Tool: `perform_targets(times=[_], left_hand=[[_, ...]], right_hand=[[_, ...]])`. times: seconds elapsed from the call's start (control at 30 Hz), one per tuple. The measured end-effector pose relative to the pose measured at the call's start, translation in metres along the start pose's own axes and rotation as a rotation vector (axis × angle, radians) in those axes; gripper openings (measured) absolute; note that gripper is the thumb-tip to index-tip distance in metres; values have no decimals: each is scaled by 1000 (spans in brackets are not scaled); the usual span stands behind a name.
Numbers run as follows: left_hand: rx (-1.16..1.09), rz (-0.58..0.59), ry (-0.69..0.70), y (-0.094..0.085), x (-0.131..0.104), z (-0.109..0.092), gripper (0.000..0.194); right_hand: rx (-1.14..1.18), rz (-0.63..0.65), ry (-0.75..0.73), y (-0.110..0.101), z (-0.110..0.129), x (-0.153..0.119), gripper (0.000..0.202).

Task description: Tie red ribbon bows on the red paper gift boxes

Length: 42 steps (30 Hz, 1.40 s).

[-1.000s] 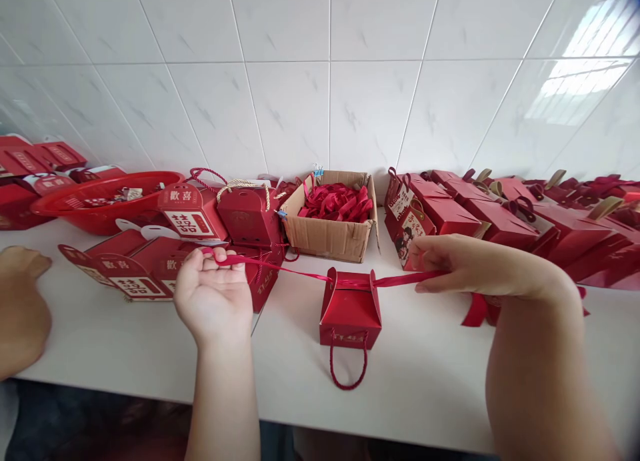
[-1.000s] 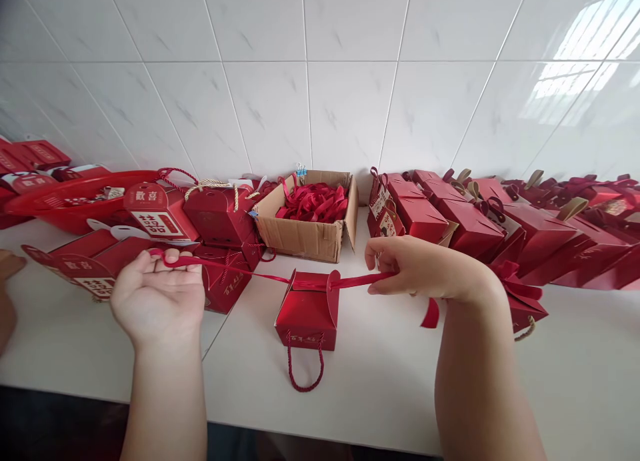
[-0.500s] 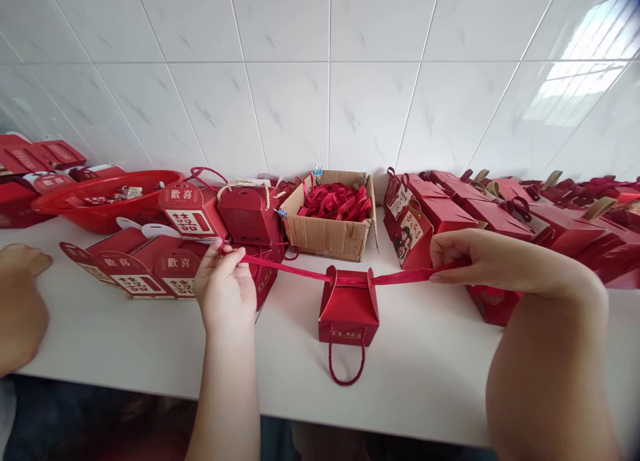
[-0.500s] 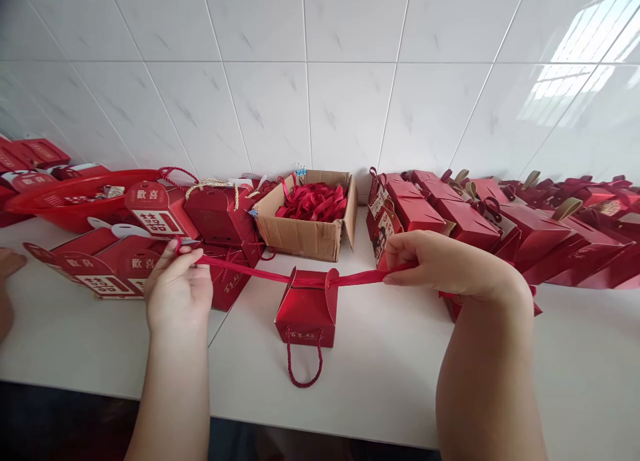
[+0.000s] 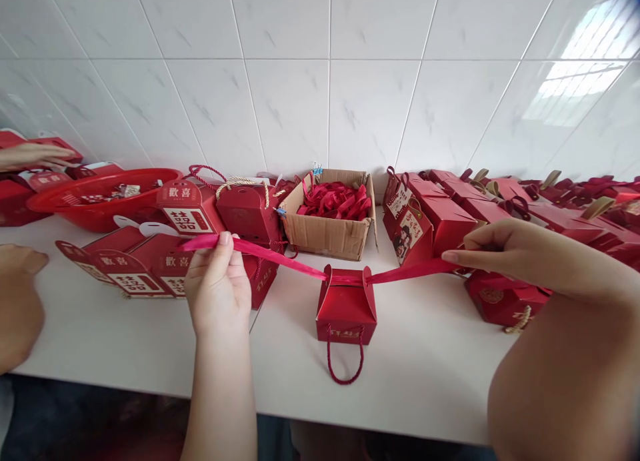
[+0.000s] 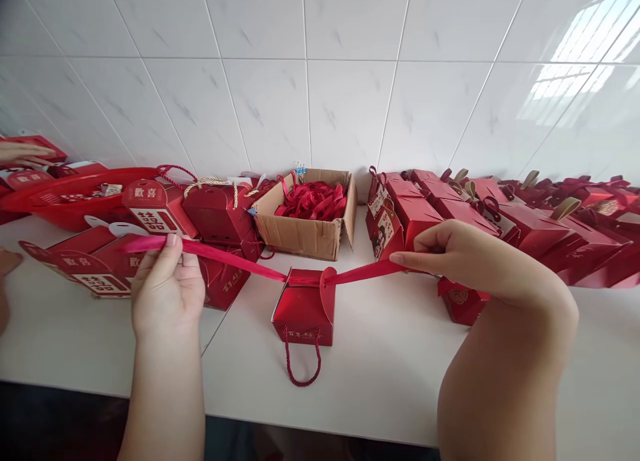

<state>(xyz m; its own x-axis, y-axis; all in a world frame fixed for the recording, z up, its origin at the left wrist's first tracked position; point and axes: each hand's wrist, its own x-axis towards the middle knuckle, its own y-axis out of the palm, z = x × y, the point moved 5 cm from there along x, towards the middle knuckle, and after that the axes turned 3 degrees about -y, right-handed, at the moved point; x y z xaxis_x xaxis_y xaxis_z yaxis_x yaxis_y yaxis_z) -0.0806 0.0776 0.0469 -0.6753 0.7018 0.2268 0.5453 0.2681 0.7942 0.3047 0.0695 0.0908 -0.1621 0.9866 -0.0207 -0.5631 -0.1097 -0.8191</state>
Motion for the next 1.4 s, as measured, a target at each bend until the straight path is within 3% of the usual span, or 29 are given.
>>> perform_targets(times=[0.17,0.3,0.47,0.7,0.87,1.13,1.4], left_hand=[[-1,48,29,12,-5,-3,15],[59,171,65,35,-9,-6,17],[118,329,124,73,-13,-8,17],[433,658,30,132,-23,-8,15],[648,829,5,153,-30,-15,16],[543,729,71,148,-37,6,16],[465,705,101,151,-42,10,14]], right_hand=[[477,-46,-212,-7,28,-1,47],[833,-82,-436,-6,41,11,35],[1097,-113,-462,4,49,24,27],[987,-262,-548,2,57,23,33],[929,-345,-695,0,61,19,30],[749,-540,-685,11,76,16,27],[754,-510,-725,18,87,14,26]])
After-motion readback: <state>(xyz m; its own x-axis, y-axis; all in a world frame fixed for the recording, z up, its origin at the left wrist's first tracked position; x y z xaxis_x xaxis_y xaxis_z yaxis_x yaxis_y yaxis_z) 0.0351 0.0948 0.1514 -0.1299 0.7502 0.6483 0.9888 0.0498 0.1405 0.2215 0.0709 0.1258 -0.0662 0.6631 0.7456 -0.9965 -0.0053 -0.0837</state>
